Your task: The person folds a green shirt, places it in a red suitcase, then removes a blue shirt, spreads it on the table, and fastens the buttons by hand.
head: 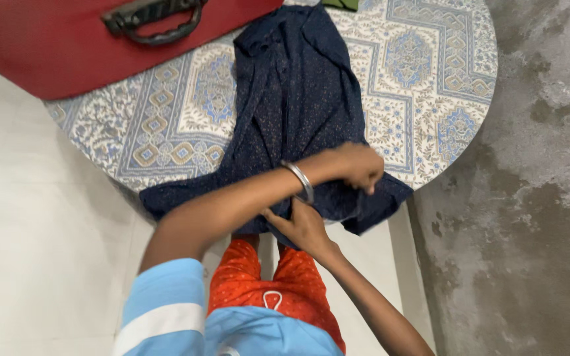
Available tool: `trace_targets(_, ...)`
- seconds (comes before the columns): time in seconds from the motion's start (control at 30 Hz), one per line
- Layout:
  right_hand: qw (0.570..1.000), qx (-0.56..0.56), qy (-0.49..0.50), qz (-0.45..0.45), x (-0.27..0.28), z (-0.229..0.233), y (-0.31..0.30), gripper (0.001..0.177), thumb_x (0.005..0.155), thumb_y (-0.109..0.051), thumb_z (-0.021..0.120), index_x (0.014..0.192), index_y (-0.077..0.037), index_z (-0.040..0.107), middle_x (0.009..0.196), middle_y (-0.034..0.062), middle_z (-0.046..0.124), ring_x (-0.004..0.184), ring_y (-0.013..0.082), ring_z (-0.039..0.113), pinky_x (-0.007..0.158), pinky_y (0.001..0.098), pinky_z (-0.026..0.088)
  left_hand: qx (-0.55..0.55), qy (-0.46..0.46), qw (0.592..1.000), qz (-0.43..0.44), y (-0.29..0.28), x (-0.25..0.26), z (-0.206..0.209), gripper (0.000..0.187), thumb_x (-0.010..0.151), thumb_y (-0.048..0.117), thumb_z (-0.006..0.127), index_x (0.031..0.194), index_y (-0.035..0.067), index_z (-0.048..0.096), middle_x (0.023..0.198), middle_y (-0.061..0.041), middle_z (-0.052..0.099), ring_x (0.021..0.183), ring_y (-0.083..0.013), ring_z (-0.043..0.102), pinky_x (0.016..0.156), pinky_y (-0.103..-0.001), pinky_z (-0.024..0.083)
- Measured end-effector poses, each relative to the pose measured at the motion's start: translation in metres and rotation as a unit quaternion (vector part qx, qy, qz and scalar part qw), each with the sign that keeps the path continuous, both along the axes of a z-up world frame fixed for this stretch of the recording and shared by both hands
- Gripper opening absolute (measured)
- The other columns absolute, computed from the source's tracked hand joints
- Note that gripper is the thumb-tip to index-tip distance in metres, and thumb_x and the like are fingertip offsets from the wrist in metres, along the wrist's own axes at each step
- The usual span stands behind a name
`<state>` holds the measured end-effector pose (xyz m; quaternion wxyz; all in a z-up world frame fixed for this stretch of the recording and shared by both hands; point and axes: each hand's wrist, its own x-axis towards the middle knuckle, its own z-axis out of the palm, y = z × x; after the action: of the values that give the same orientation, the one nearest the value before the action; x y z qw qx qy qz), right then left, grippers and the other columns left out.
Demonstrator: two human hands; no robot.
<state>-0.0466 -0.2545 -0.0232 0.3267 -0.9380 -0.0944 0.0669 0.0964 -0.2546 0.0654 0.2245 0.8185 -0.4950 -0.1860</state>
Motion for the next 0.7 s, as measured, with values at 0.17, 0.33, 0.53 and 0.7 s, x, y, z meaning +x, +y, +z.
trace_targets(0.17,0.992,-0.017,-0.124,0.03,-0.019,0.032,0.015,0.078,0.083,-0.052,0.078,0.135,0.001,0.055,0.116,0.0331,0.065,0.107,0.0479,0.064,0.092,0.0506,0.052,-0.377,0.135,0.899,0.175,0.071,0.039,-0.011,0.015,0.086,0.022,0.075,0.089,0.008,0.072,0.073,-0.003,0.077,0.056,-0.0133,0.073,0.049,-0.031,0.06)
trace_targets(0.33,0.978,0.095,-0.173,0.073,-0.032,0.04,0.016,0.097,0.088,-0.043,0.078,0.156,0.007,0.03,0.136,0.0322,0.054,0.121,0.0464,0.058,0.098,0.0494,0.049,-0.659,0.119,0.447,0.593,0.306,0.026,-0.104,0.03,0.104,0.031,0.066,0.093,0.004,0.06,0.081,-0.003,0.054,0.068,-0.0159,0.055,0.061,-0.032,0.054)
trace_targets(0.53,0.955,-0.048,-0.174,0.236,-0.042,0.036,0.023,0.098,0.079,-0.044,0.084,0.155,-0.009,0.033,0.158,0.0198,0.037,0.135,0.0429,0.043,0.109,0.0524,0.035,-0.676,0.201,0.352,0.616,0.362,-0.111,-0.157,0.039,0.097,0.04,0.065,0.116,0.007,0.063,0.111,-0.007,0.067,0.101,-0.0202,0.068,0.091,-0.038,0.059)
trace_targets(0.7,0.944,-0.109,-0.119,0.288,-0.055,0.033,0.023,0.108,0.07,-0.04,0.086,0.157,-0.012,0.029,0.164,0.0204,0.022,0.145,0.0436,0.025,0.112,0.058,0.025,-0.529,0.13,0.463,0.699,0.345,-0.122,-0.125,0.057,0.099,0.05,0.068,0.134,0.008,0.054,0.126,-0.009,0.057,0.117,-0.0187,0.057,0.101,-0.035,0.049)
